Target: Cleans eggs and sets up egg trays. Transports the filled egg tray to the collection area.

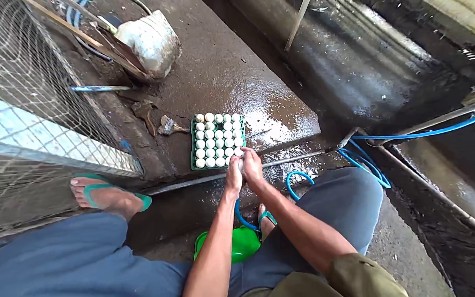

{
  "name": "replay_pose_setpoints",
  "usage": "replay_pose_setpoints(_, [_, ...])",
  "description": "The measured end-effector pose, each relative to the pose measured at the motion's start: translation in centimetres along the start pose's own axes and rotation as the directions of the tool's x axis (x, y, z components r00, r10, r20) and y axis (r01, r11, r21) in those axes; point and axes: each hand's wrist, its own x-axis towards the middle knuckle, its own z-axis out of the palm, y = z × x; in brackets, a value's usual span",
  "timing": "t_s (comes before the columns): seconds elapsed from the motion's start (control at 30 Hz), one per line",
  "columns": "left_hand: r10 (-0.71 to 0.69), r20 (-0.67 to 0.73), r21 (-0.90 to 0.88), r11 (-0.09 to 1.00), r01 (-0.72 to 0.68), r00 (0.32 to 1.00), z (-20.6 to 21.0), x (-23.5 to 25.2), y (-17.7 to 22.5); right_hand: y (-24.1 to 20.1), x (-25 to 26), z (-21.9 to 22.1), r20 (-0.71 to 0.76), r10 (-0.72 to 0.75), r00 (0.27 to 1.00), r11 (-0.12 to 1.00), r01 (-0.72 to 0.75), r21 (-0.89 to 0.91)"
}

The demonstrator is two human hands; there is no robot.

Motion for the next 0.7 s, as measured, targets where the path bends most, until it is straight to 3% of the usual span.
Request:
replay_pose_setpoints(0.1, [-0.016,0.057,-0.012,1.0,0.017,0.998,-0.8,-0.6,0.0,0.9,-1.3,0.0,0.067,-0.111,0.992,0.994,0.113,-0.012])
replay_pose_setpoints(0.2, [-0.037,0.041,0.027,0.999,0.036,0.998,0.1,-0.3,0.1,0.3,0.6,-0.4,0.008,0.031,0.999,0.999,-0.031,0.011])
replay_pose_setpoints(0.27, [0.024,0.042,-0.031,0.999,-0.023,0.999,-0.3,-0.3,0.0,0.5,-0.7,0.0,0.036,-0.069,0.997,0.998,0.069,-0.004])
replay_pose_setpoints(0.33, [-0.02,0.048,-0.05,0.999,0.022,0.999,-0.6,-0.6,0.2,1.0,-1.2,0.0,0.069,-0.157,0.985,0.988,0.157,0.002])
replay_pose_setpoints(0.43, [-0.11,0.007,-0.04,0.993,0.11,0.994,0.1,-0.5,0.8,0.3,0.3,0.0,-0.014,-0.058,0.998,0.998,0.058,0.014])
replay_pose_setpoints(0.53, [-0.09,-0.012,-0.084,0.992,0.089,0.996,-0.4,-1.0,0.7,0.7,-1.7,0.2,0.038,-0.205,0.978,0.978,0.206,-0.032])
replay_pose_setpoints(0.67, [-0.165,-0.008,-0.092,0.982,0.163,0.986,-0.1,-0.4,0.7,0.3,0.0,0.0,-0.008,-0.045,0.999,0.998,0.045,0.035])
replay_pose_setpoints(0.7, [-0.156,-0.013,-0.099,0.983,0.154,0.988,-0.3,-0.5,0.8,0.5,-0.7,0.2,-0.009,-0.081,0.997,0.997,0.081,0.015])
